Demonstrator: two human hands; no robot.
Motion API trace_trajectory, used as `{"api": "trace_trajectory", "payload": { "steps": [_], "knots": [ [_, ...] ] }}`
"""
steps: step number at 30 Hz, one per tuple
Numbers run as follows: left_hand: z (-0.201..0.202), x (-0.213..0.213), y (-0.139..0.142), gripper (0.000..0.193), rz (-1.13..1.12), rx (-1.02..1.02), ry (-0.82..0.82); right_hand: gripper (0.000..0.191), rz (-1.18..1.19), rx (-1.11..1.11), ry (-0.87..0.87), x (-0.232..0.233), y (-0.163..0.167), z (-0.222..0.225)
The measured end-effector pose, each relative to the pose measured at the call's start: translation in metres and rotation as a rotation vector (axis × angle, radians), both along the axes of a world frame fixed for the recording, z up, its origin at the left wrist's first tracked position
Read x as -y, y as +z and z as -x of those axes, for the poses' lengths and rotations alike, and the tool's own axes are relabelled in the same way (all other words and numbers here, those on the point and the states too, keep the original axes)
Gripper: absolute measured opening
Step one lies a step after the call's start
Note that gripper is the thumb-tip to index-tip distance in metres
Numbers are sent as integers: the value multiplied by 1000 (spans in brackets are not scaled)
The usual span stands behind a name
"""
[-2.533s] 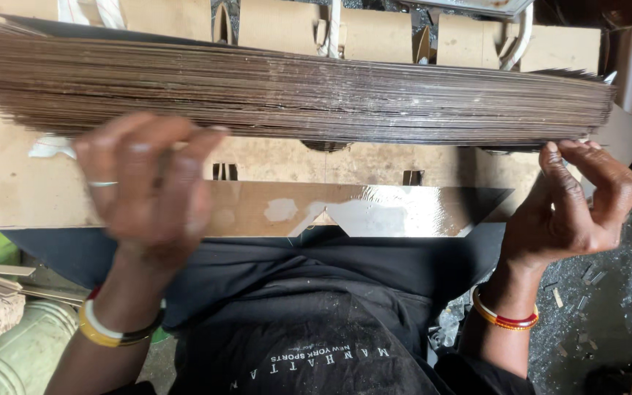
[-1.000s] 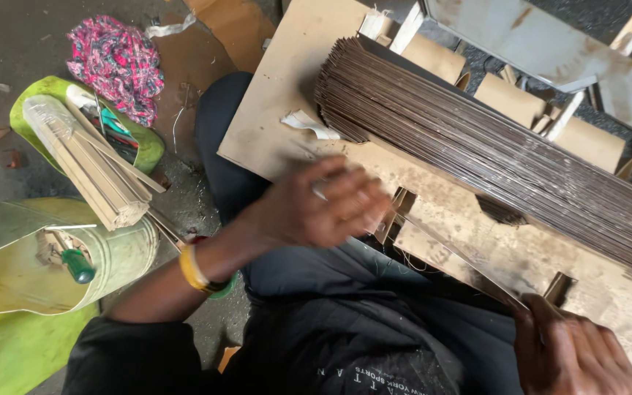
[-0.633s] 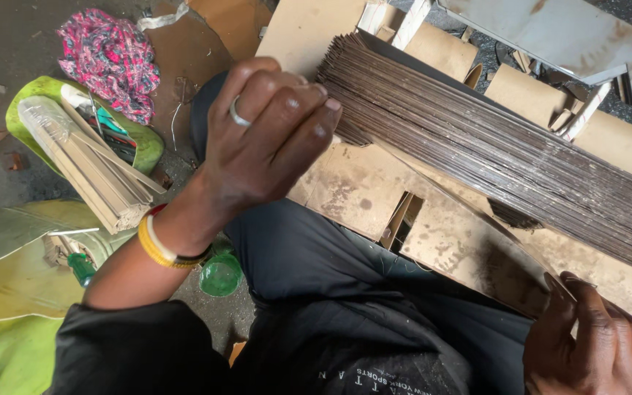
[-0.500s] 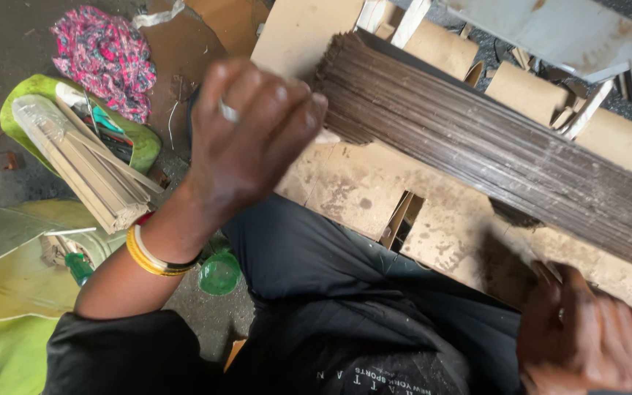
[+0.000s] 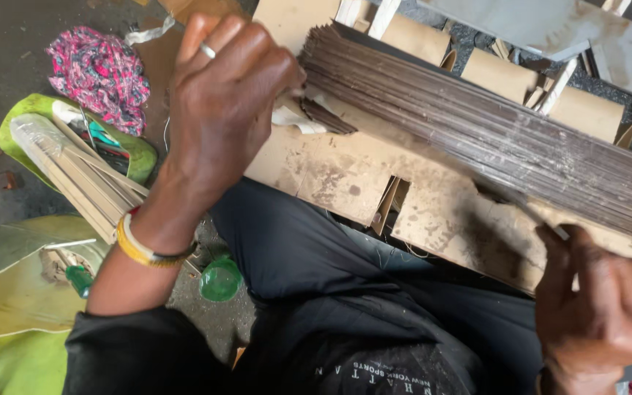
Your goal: The person sits on the floor and repeatedly aligns a bundle of thin wooden sticks on a wooden jig. They use both hands to straighten and adjust the sticks, occasionally using a metal bar to press them into place.
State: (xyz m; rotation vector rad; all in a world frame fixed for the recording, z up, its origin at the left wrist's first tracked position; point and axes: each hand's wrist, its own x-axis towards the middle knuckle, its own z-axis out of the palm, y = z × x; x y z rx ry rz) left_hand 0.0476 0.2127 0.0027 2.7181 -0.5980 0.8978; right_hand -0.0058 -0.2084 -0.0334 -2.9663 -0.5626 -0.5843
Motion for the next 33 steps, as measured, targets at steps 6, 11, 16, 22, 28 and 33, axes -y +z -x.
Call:
{"api": "trace_trajectory", "payload": {
  "steps": [6,11,16,22,28,33],
  "knots": [
    [11,9,-7,12,123,139,-8,9,-25,-47,7,9,6,-4],
    [12,10,-12,9,181,93,39,10,-34,-73,8,6,13,1],
    [12,15,-8,9,230,102,61,12,-74,-48,19,5,15,-5],
    [29,33,-17,9,121,61,130,16,-240,252,66,4,11,-11],
    [33,25,-38,10,-68,101,106,24,-371,321,-56,-3,0,-11],
    [32,24,-42,11,-96,100,90,28,-355,269,-57,-4,-1,-15]
  ]
}}
